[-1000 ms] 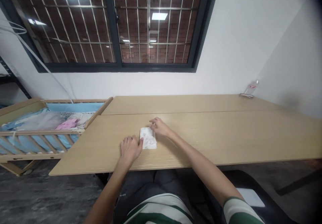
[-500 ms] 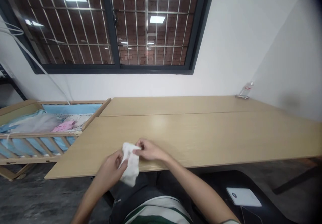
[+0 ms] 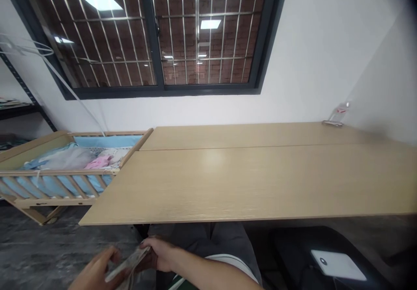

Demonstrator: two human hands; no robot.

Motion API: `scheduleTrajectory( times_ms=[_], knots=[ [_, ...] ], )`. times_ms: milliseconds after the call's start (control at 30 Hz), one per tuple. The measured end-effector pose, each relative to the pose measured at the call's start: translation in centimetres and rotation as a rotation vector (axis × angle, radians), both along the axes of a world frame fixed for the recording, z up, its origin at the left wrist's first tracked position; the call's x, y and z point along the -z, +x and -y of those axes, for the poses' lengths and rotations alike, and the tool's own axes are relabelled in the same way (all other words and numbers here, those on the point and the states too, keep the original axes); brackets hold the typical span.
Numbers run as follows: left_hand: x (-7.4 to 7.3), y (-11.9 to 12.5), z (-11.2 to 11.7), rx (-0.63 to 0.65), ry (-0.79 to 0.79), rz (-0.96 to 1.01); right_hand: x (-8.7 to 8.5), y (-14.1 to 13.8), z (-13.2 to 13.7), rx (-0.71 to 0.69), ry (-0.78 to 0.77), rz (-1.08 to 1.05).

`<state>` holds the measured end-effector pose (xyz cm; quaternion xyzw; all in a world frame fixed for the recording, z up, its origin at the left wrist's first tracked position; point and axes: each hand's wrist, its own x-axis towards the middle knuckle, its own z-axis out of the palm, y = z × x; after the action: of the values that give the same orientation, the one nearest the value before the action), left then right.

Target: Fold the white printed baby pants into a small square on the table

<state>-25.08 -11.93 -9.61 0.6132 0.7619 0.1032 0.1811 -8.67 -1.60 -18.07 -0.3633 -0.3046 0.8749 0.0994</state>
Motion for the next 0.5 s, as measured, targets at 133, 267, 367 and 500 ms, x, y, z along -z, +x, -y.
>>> scheduleTrajectory(
  times_ms=[133, 267, 367, 500],
  knots=[
    [3.8, 1.2, -0.2, 0.142, -0.093, 0.187, 3.3, 0.2, -0.2, 0.103, -0.009, 0.083],
    [5.4, 2.0, -0.5, 0.156, -0.118, 0.256, 4.0, 1.2, 0.0, 0.149, -0.021, 0.084],
    [5.2, 2.5, -0.7, 0.165, -0.053, 0.294, 3.9, 1.6, -0.1, 0.162, -0.047, 0.084],
    [5.5, 2.3, -1.1, 0.164, -0.001, 0.333, 3.5, 2.0, -0.4, 0.15, -0.101, 0.016]
  ],
)
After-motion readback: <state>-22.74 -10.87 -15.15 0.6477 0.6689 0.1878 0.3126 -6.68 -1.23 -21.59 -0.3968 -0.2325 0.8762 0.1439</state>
